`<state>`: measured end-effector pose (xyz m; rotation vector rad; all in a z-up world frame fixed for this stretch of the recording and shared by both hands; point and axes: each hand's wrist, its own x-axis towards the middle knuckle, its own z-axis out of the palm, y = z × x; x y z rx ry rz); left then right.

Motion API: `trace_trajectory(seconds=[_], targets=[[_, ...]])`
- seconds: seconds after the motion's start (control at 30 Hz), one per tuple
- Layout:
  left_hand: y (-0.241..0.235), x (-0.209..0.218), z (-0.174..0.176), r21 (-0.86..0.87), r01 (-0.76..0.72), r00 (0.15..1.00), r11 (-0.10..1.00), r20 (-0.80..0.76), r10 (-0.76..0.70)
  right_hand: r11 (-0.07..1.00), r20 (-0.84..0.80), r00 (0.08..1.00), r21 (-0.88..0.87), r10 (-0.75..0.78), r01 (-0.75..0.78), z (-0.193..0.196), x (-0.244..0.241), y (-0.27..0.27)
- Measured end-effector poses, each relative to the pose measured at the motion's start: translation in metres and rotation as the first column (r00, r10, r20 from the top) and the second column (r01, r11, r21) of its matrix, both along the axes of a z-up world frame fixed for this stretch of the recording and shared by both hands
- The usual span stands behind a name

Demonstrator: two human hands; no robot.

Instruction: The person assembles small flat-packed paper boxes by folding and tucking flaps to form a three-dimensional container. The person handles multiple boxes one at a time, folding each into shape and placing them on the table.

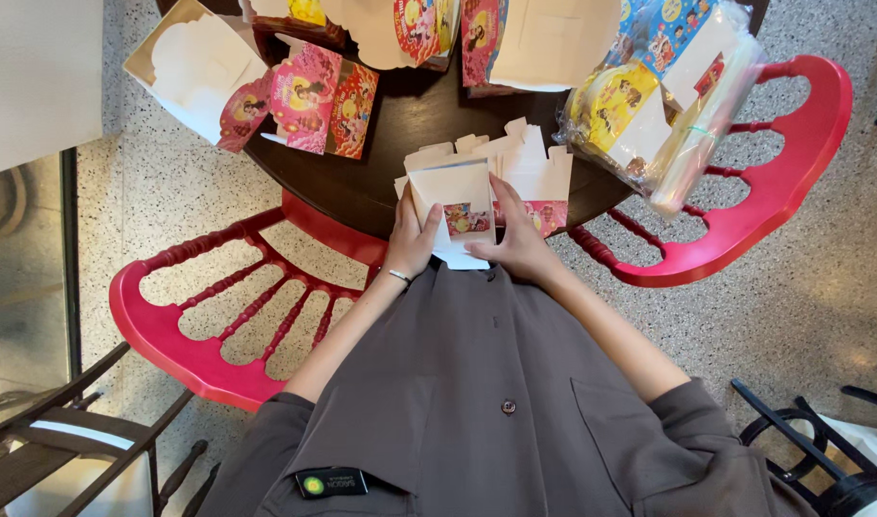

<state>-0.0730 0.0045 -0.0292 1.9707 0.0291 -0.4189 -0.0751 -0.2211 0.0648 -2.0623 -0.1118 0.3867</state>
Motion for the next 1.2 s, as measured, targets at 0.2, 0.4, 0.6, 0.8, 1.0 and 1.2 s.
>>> trace_trajectory(seconds=[0.2, 0.4, 0.6, 0.8, 1.0, 1.2], targets=[[-0.003, 0.011, 0.010, 0.138, -0.008, 1.000, 0.990, -0.004, 0.008, 0.860, -0.458, 0.857, 0.311, -0.237, 0.404, -0.035, -0.010, -0.008], [-0.003, 0.011, 0.012, 0.183, 0.079, 0.989, 0.980, -0.140, -0.054, 0.893, -0.409, 0.844, 0.127, -0.349, 0.431, -0.069, -0.002, -0.010], [0.006, 0.016, -0.006, 0.040, 0.156, 0.988, 0.987, -0.005, -0.156, 0.906, -0.243, 0.906, 0.166, -0.346, 0.390, -0.057, 0.023, -0.003], [0.007, 0.003, -0.019, 0.020, 0.096, 0.995, 0.995, 0.006, -0.096, 0.949, -0.108, 0.943, -0.050, -0.314, 0.310, -0.044, 0.021, 0.002], [-0.003, 0.007, -0.014, 0.130, -0.003, 1.000, 0.991, 0.020, 0.001, 0.980, -0.096, 0.980, -0.115, -0.176, 0.164, -0.043, 0.030, -0.004], [-0.008, 0.019, -0.001, 0.219, 0.020, 0.995, 0.975, -0.096, 0.001, 0.971, -0.102, 0.987, -0.218, -0.124, 0.100, -0.042, 0.037, -0.008]])
